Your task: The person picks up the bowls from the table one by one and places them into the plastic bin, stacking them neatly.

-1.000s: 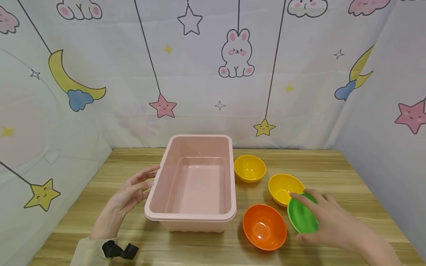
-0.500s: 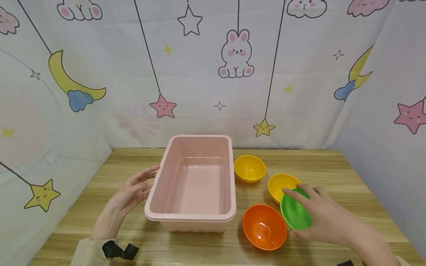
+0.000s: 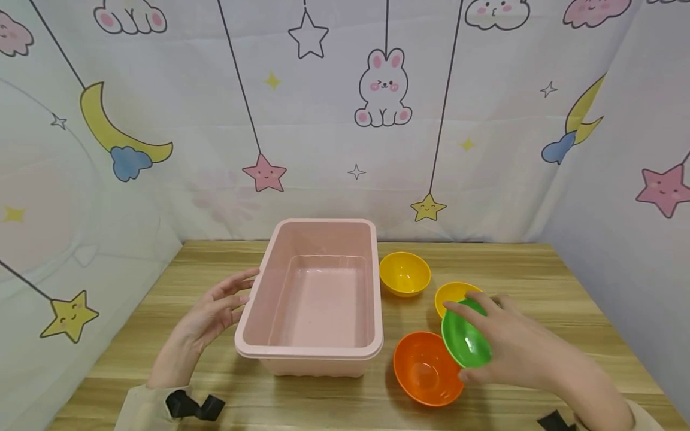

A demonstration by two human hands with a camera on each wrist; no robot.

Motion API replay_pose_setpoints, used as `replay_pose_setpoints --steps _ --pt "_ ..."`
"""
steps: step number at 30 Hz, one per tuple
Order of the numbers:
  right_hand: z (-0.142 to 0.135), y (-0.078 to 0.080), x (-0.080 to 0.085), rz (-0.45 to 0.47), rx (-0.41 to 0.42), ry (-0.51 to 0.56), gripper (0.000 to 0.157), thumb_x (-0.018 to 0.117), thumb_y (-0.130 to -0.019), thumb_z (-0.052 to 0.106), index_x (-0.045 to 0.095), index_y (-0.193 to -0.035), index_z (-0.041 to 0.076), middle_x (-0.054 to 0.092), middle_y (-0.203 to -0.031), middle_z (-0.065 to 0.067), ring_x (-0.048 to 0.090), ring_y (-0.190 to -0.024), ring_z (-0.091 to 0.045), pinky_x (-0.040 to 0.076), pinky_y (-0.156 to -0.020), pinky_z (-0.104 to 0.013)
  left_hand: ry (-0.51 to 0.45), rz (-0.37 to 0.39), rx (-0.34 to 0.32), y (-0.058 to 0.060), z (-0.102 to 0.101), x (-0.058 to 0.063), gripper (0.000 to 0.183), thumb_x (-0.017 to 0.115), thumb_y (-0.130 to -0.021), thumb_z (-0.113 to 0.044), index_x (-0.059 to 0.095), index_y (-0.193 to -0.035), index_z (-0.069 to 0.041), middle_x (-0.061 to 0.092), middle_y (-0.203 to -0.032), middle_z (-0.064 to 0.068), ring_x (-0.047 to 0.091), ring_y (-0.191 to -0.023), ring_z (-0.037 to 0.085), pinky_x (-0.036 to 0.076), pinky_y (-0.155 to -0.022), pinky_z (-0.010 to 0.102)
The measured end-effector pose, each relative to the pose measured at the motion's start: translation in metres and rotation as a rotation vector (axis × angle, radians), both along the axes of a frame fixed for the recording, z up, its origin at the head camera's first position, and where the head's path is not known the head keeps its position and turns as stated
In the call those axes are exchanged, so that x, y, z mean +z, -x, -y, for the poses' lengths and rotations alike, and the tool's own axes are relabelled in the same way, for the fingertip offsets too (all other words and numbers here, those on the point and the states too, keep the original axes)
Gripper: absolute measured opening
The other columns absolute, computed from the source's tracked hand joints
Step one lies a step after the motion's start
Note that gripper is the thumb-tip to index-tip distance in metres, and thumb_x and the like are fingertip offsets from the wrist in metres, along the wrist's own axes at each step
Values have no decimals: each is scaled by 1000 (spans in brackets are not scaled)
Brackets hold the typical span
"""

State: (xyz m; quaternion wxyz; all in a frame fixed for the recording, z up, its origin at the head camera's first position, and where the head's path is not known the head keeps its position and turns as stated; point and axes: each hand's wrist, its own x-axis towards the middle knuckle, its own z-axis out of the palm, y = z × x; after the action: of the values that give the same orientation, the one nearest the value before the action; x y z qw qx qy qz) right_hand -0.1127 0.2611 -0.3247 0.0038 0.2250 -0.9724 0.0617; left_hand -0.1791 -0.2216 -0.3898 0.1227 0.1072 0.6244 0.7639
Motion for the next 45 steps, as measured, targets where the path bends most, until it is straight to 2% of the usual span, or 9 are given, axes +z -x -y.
replay_pose_setpoints --steps 11,22,29,32,45 --pt "11 4 7 20 14 -2 88 80 -61 62 48 -138 35 42 -142 -14 45 -119 -44 53 -73 -57 -3 -2 -2 0 1 -1 51 53 -94 -1 42 -143 -8 53 -121 -3 63 -102 9 56 -84 27" --pt "21 7 14 -15 61 1 86 81 -63 57 47 -139 34 41 -141 -8 45 -119 -38 53 -78 -55 -3 -10 -7 -1 1 -1 49 52 -94 -1 44 -142 -10 52 -121 -3 62 -103 8 56 -84 28" --pt "25 13 18 -9 107 7 88 79 -63 61 48 -139 30 42 -141 -9 45 -119 -38 52 -79 -56 -8 -10 -9 0 0 -1 48 51 -94 0 46 -140 -12 52 -120 -3 62 -101 7 56 -83 26" --pt "27 16 20 7 103 11 88 78 -64 62 48 -140 31 41 -141 -9 44 -120 -38 53 -78 -53 -6 -6 -8 0 0 0 48 51 -94 0 45 -141 -11 52 -120 -3 62 -100 7 56 -83 26" --pt "40 20 30 31 125 11 86 76 -65 66 47 -139 34 41 -143 -10 44 -121 -40 52 -79 -56 -17 -4 -10 -1 -1 0 47 53 -94 -1 48 -139 -12 52 -119 -3 62 -101 8 56 -83 26"
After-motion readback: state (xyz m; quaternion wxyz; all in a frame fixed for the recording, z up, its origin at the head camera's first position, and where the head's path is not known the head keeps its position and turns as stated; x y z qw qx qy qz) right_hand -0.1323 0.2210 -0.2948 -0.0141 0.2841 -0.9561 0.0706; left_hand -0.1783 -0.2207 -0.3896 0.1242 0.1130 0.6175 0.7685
